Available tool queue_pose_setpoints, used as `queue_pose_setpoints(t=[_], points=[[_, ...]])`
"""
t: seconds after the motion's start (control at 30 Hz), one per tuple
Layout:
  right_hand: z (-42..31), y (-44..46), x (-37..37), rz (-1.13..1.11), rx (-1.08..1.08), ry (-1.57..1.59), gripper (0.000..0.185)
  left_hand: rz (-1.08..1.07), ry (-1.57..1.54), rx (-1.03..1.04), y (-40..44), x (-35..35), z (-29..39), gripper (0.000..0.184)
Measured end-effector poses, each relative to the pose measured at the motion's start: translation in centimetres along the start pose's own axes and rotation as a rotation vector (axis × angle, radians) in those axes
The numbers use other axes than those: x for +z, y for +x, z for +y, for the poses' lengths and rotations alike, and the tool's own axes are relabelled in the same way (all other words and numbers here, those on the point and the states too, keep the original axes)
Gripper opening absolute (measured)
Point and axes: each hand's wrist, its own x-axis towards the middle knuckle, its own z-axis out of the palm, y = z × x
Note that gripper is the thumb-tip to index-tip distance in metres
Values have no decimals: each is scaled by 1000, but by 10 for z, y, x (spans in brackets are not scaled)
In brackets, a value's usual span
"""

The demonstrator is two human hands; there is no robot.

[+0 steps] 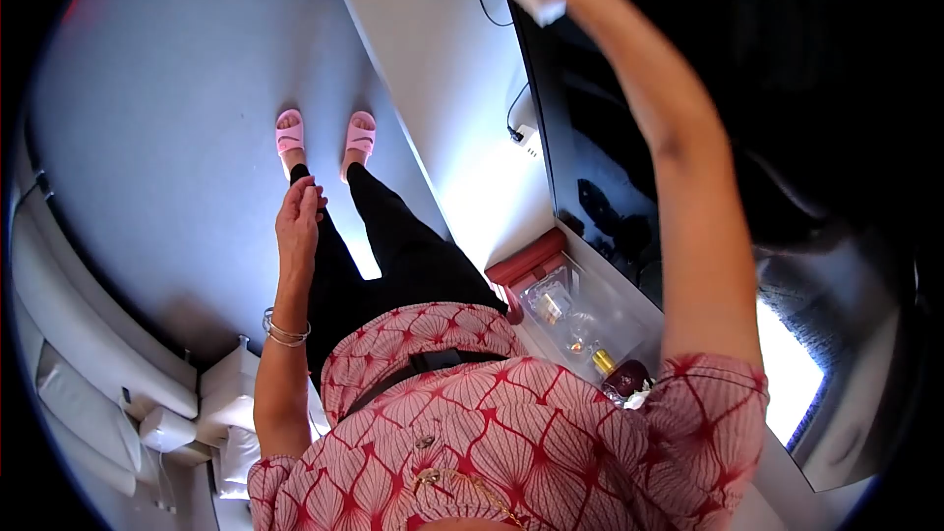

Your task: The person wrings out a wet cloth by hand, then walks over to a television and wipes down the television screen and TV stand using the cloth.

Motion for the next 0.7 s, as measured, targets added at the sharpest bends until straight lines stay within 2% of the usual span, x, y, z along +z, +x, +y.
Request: queue_pose_setpoints(t=[0.03,0.07,0.13,0.17,0.2,0.23,0.3,0.37,0.4,0.5,0.53,0.63,0.67,0.7], points=[[-15,-28,58,213,-58,123,18,-12,30,-1,-1,2,2,31],[-28,-58,87,288,-129,179,24,-19,60,-4,-2,3,2,30],[-65,-127,96,167,-28,413,35,-25,61,13,-1,4,-4,30],[-76,-161,111,88,-205,132,35,-40,68,23,-2,5,-7,30],[-94,-201,155,135,-55,639,34,-43,64,25,-2,4,-12,30],[-113,-233,147,-74,346,1501,30,-48,54,1,-1,2,-18,29],[-133,-289,130,-207,999,2455,34,-54,33,1,0,3,-25,29],[-144,-355,142,-244,1270,2578,35,-21,41,-14,-9,1,-30,28],[-148,-381,142,-233,1258,2584,35,-21,40,-9,-13,-1,-33,27],[-141,-466,162,-422,1256,2414,36,1,56,7,-21,-5,-39,28],[-139,-506,219,-466,1012,2837,39,3,25,12,-22,-7,-42,28],[-107,-419,91,-612,1167,2274,36,38,6,-9,-30,-12,-37,26],[-107,-404,95,-596,1088,1843,33,37,-2,25,-29,-16,-40,26],[-94,-386,92,-519,905,1626,33,32,-8,34,-29,-18,-38,26]])
